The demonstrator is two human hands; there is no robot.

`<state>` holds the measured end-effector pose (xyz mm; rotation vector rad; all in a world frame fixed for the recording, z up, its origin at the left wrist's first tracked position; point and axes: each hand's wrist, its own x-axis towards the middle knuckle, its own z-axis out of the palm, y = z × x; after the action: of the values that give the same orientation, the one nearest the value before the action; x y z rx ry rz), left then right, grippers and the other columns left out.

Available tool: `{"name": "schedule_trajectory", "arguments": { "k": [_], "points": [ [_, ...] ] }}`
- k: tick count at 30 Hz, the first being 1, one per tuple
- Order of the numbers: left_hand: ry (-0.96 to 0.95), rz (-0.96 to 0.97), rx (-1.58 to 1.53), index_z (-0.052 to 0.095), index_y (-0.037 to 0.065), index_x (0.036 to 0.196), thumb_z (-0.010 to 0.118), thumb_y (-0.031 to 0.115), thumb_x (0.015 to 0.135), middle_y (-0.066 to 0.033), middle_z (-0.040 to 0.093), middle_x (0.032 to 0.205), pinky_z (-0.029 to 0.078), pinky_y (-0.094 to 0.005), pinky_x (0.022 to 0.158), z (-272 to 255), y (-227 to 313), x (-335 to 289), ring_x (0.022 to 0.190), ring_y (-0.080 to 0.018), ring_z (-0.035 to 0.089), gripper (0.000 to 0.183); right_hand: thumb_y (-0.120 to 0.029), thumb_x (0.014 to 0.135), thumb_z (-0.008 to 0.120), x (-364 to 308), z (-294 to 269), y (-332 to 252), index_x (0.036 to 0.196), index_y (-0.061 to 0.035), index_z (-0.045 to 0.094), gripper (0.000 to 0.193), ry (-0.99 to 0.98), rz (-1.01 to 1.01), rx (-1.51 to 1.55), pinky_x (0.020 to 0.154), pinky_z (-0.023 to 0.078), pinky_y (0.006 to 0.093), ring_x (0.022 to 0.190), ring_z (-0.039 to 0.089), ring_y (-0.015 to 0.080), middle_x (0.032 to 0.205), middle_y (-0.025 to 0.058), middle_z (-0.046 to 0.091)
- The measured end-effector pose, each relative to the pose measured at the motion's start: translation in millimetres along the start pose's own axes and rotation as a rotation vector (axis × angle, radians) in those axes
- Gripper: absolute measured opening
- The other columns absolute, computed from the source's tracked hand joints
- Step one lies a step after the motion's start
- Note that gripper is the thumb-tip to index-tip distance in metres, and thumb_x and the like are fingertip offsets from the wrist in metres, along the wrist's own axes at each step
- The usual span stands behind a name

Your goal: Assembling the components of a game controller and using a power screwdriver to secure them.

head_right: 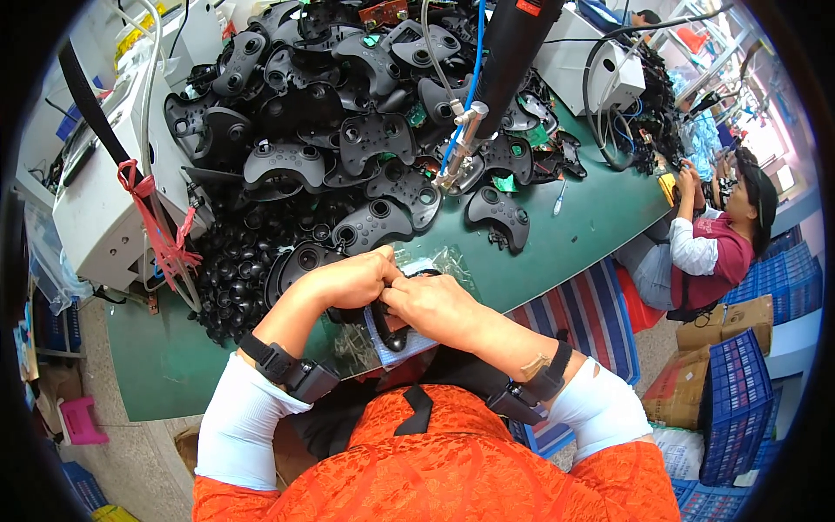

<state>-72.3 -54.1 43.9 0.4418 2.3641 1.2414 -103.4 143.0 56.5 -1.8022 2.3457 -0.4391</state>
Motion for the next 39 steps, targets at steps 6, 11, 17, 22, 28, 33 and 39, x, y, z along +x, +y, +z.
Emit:
{"name": "schedule_trajectory", "arguments": {
  "k": [6,11,17,22,28,33,39],
  "points": [
    [0.026,0.017,0.008,0.073,0.005,0.113,0.054,0.000,0.083,-0.0194,0.055,0.101,0.044,-0.0410,0.092,5.7,-5.1,2.8,0.101,-0.0350,0.055,0.036,-0.017,0.083,0.073,-7.1,5.9,3.3,0.097,-0.0065,0.061,0.022,0.152,-0.071,0.032,0.069,0.055,0.0407,0.083,0.066,0.0287,0.088,0.0107,0.063],
    [-0.004,0.021,0.030,0.075,0.012,0.114,0.048,-0.004,0.080,-0.0226,0.054,0.112,0.043,-0.0396,0.100,7.1,-7.3,1.1,0.105,-0.0366,0.055,0.046,-0.010,0.084,0.072,-21.6,-26.0,15.4,0.107,-0.0044,0.066,0.024,0.423,0.076,0.151,0.068,0.053,0.0386,0.077,0.064,0.0300,0.086,0.0124,0.062],
    [0.042,-0.096,0.211,0.076,0.024,0.116,0.050,0.002,0.081,-0.0140,0.055,0.104,0.045,-0.0398,0.096,7.5,17.5,-7.8,0.107,-0.0331,0.054,0.049,-0.014,0.082,0.076,-77.1,-43.4,116.4,0.108,-0.0041,0.063,0.030,0.553,0.608,-0.102,0.074,0.053,0.0413,0.085,0.065,0.0318,0.095,0.0128,0.062],
    [0.066,-0.221,0.374,0.077,0.027,0.113,0.049,0.011,0.087,-0.0091,0.055,0.101,0.037,-0.0400,0.088,11.9,52.1,-20.3,0.106,-0.0286,0.052,0.042,-0.027,0.075,0.083,-81.9,-36.6,140.9,0.119,-0.0065,0.060,0.053,0.241,0.714,-0.184,0.093,0.051,0.0447,0.116,0.054,0.0318,0.118,0.0099,0.055],
    [0.099,-0.236,0.428,0.077,0.024,0.113,0.063,0.028,0.088,-0.0092,0.056,0.103,0.037,-0.0397,0.088,18.6,67.2,-25.7,0.105,-0.0275,0.052,0.029,-0.031,0.072,0.085,-58.8,-42.9,171.2,0.116,-0.0063,0.065,0.054,0.168,0.627,-0.251,0.095,0.048,0.0448,0.118,0.052,0.0303,0.120,0.0067,0.058],
    [0.233,-0.153,0.511,0.073,0.020,0.116,0.077,0.032,0.080,-0.0111,0.058,0.111,0.037,-0.0414,0.090,34.7,67.8,-32.0,0.109,-0.0291,0.052,0.038,-0.033,0.067,0.087,-44.7,-58.4,183.3,0.117,-0.0072,0.064,0.061,-0.047,0.634,-0.337,0.095,0.046,0.0472,0.119,0.052,0.0301,0.120,0.0099,0.061],
    [0.365,-0.111,0.514,0.071,0.019,0.116,0.076,0.025,0.081,-0.0116,0.057,0.113,0.038,-0.0421,0.089,50.4,57.2,-33.7,0.108,-0.0301,0.052,0.035,-0.035,0.067,0.086,-53.3,-62.7,186.4,0.125,-0.0070,0.060,0.069,-0.034,0.722,-0.179,0.098,0.043,0.0481,0.122,0.053,0.0304,0.123,0.0122,0.063]
  ]
}}
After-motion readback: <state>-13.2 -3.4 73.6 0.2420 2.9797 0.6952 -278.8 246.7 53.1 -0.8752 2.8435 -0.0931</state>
